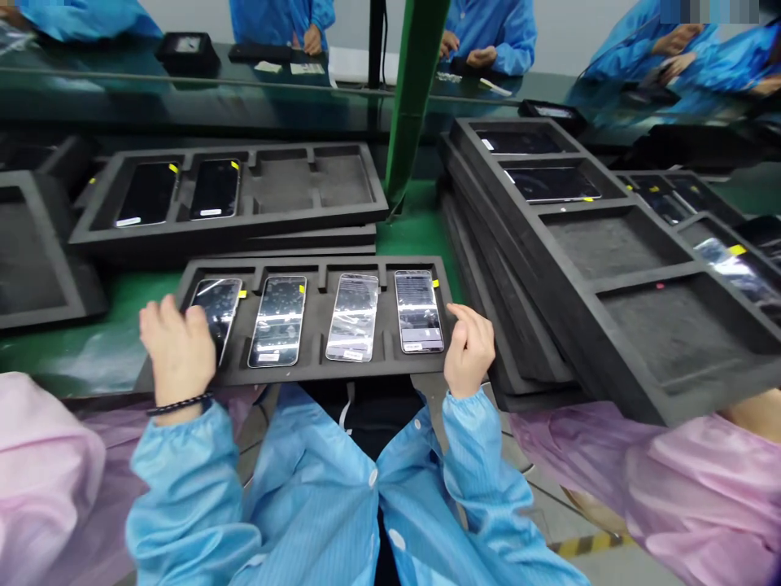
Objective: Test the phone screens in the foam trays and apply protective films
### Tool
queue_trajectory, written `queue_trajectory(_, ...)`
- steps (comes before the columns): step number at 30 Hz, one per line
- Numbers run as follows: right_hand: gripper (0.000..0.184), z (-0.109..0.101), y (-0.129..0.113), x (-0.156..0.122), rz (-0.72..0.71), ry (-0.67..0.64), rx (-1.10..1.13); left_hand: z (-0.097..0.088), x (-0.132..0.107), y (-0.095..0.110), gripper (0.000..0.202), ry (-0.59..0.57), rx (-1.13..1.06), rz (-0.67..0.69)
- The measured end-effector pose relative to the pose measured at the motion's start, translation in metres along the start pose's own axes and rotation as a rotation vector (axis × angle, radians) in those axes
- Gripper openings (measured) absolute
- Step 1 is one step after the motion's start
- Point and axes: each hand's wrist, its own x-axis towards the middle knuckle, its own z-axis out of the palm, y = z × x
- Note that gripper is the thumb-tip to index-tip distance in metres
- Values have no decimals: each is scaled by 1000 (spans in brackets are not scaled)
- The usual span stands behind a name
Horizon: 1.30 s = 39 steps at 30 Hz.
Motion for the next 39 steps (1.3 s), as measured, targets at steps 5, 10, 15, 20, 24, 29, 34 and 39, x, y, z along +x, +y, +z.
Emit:
queue_trajectory(5,33,6,8,9,-92,145,28,-9,-3,-46,68,-57,25,-270)
queue_trajectory(10,30,12,-26,19,-87,-22,134,-7,-37,-25,67,-97,39,-292)
queue_trajectory(15,23,41,-88,10,-187,-471,176,-12,-72,0,85,-97,90,-315)
queue_trajectory(20,24,82,-122,1,-235,-629,8,-12,-33,12,112,-271,188,-211)
queue_trajectory(24,31,94,-130,1,-270,-692,6,-1,3,23,104,-333,348,-237)
queue_trajectory(29,43,92,-128,2,-313,-720,45,5,1,24,99,-273,334,-210)
queue_trajectory(34,50,93,-125,4,-343,-723,130,2,-3,19,102,-265,278,-193)
queue_trajectory(39,53,93,-125,6,-365,-745,137,1,2,26,101,-321,285,-231)
